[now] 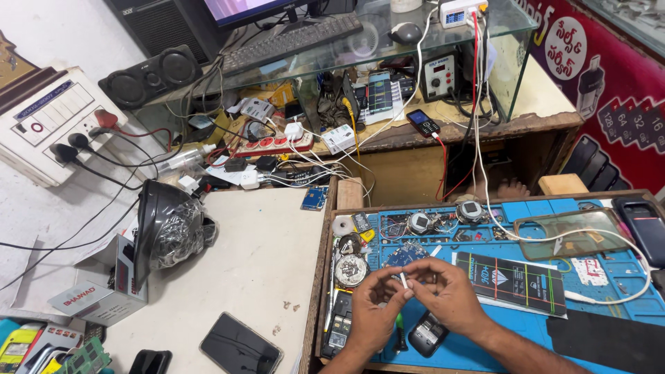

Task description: The person holds a small electronic device and repeatedly rubs a white stick-like object against its surface. The hands turn the device over and continue the rubbing action on different sides.

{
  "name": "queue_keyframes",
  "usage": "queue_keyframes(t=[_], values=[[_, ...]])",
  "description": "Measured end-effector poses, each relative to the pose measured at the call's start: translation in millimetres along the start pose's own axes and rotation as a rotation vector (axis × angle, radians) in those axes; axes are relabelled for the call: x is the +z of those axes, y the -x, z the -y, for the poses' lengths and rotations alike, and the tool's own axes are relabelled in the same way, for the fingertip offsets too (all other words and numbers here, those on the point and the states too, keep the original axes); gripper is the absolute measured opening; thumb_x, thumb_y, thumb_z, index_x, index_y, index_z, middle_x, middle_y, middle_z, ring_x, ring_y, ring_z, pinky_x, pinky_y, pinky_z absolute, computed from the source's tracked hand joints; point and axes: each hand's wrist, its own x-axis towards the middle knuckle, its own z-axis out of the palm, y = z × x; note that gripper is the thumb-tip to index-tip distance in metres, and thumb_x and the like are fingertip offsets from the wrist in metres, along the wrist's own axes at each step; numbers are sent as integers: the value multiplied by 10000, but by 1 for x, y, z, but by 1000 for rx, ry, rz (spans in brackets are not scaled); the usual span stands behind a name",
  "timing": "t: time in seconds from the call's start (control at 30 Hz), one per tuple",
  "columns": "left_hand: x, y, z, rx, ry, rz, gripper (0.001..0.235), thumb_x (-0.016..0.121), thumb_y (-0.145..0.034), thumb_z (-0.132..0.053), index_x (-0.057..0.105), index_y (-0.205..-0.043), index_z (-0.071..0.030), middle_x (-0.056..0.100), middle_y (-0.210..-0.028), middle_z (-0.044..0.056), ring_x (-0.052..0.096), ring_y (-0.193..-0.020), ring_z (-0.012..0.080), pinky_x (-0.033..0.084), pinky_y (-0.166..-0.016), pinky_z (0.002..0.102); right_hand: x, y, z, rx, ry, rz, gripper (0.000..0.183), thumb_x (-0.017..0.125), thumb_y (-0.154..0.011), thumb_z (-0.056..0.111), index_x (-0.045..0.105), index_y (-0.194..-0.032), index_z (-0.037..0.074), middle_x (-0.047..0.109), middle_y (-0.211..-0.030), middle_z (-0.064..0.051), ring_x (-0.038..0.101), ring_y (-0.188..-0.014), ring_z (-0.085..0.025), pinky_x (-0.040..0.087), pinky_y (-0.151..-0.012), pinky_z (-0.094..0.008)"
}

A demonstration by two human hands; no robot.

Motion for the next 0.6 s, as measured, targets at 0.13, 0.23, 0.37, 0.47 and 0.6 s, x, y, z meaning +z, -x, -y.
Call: queue_keyframes(t=[0.13, 0.23, 0.37, 0.47, 0.6], values=[[-4, 4, -1, -9, -18, 18, 378, 801, -878, -36, 676, -1235, -26, 690, -883, -9, 640, -830, 62, 540, -800, 234, 2, 1, 2, 12, 4, 18, 224, 682, -882, -39, 693, -1106, -45, 707, -982, -107, 712, -875, -121, 631, -760, -262], [-4, 6, -2, -10, -1, 28, 380, 801, -881, -35, 678, -1240, -27, 686, -879, -8, 637, -831, 62, 540, -815, 236, 3, 1, 3, 0, 3, 17, 211, 684, -884, -34, 690, -1094, -44, 706, -981, -107, 705, -879, -118, 629, -753, -259], [-6, 7, -3, -23, -35, 26, 382, 803, -874, -32, 685, -1237, -29, 676, -887, -16, 630, -834, 56, 545, -824, 235, 2, 2, 3, -20, 23, 24, 199, 678, -889, -29, 685, -1087, -42, 701, -991, -96, 701, -902, -112, 640, -766, -260], [-5, 5, -1, -11, -28, 32, 379, 806, -873, -27, 685, -1232, -25, 674, -891, -16, 631, -835, 58, 541, -824, 232, 2, 2, 1, -24, 27, 17, 188, 671, -893, -34, 684, -1080, -47, 700, -987, -94, 700, -908, -112, 639, -769, -261], [0, -1, 2, 21, 23, 12, 386, 798, -876, -25, 681, -1243, -17, 677, -891, -9, 630, -837, 62, 533, -810, 227, 1, -1, -2, -22, -43, -13, 209, 654, -902, -55, 671, -1110, -57, 693, -988, -98, 694, -898, -123, 618, -773, -255]])
